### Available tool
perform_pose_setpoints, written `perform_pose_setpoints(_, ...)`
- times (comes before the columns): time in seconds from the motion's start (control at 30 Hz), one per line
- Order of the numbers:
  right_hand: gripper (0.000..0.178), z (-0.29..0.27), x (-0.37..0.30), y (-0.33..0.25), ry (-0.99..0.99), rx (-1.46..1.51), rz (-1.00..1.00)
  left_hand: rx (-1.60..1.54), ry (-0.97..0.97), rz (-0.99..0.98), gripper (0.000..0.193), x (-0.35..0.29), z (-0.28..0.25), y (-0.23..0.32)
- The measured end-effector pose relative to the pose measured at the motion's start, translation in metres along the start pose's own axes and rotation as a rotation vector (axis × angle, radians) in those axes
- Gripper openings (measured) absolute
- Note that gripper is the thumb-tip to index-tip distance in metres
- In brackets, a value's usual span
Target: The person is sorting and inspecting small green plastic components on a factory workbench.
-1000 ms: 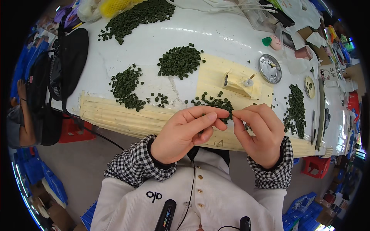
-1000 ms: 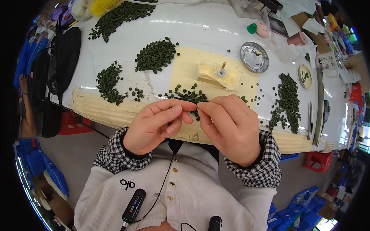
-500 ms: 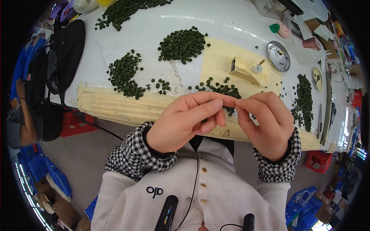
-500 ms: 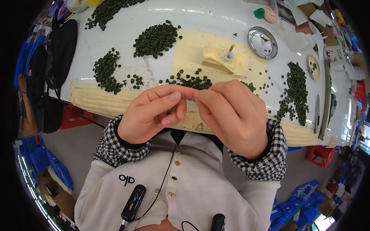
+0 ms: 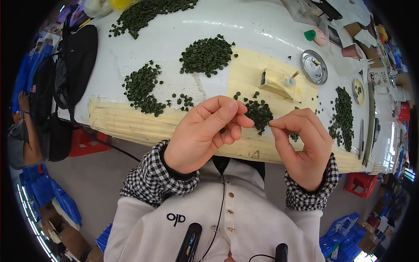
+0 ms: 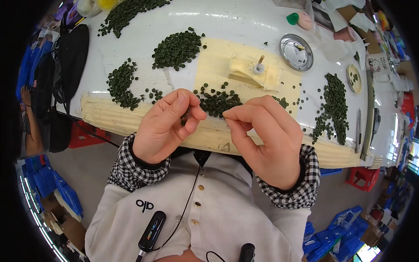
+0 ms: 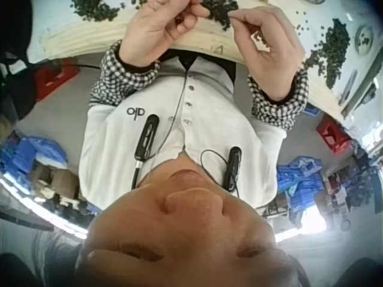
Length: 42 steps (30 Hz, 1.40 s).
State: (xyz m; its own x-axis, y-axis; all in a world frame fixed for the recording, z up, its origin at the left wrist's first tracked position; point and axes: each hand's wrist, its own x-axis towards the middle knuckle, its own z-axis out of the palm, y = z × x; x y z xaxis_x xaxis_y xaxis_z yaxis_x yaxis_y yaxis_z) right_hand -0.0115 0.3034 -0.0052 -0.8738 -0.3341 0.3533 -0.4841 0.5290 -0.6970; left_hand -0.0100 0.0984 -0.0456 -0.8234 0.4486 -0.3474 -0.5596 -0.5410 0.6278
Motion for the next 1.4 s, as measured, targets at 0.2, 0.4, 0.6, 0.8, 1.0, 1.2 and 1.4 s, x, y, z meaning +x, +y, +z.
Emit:
perform_pose_setpoints(0.2, 0.016, 0.013, -0.005, 0.001, 0.048, 0.107, 0.031, -0.118, -0.007, 0.047, 0.030, 0.003, 0.004, -0.009)
perform_pose_setpoints(0.4, 0.016, 0.020, -0.006, 0.003, 0.089, 0.146, 0.043, -0.040, 0.060, 0.018, 0.029, 0.001, 0.013, -0.005)
perform_pose_setpoints(0.6, 0.017, 0.021, -0.001, 0.002, 0.141, 0.126, 0.018, -0.102, 0.001, -0.028, 0.020, 0.004, 0.011, -0.003)
perform_pose_setpoints(0.8, 0.017, 0.022, 0.005, 0.005, 0.183, 0.085, -0.035, -0.149, -0.015, -0.024, 0.012, 0.008, 0.011, -0.001)
perform_pose_setpoints(1.0, 0.020, 0.023, 0.005, 0.010, 0.192, 0.090, -0.012, -0.117, 0.009, -0.061, 0.015, 0.013, 0.014, 0.007)
perform_pose_setpoints(1.2, 0.022, 0.022, 0.006, 0.011, 0.202, 0.066, -0.122, -0.038, -0.033, -0.024, 0.018, 0.021, 0.012, 0.009)
perform_pose_setpoints(1.4, 0.022, 0.022, 0.008, 0.016, 0.185, 0.016, -0.213, -0.002, -0.027, 0.020, 0.004, 0.026, 0.008, 0.005)
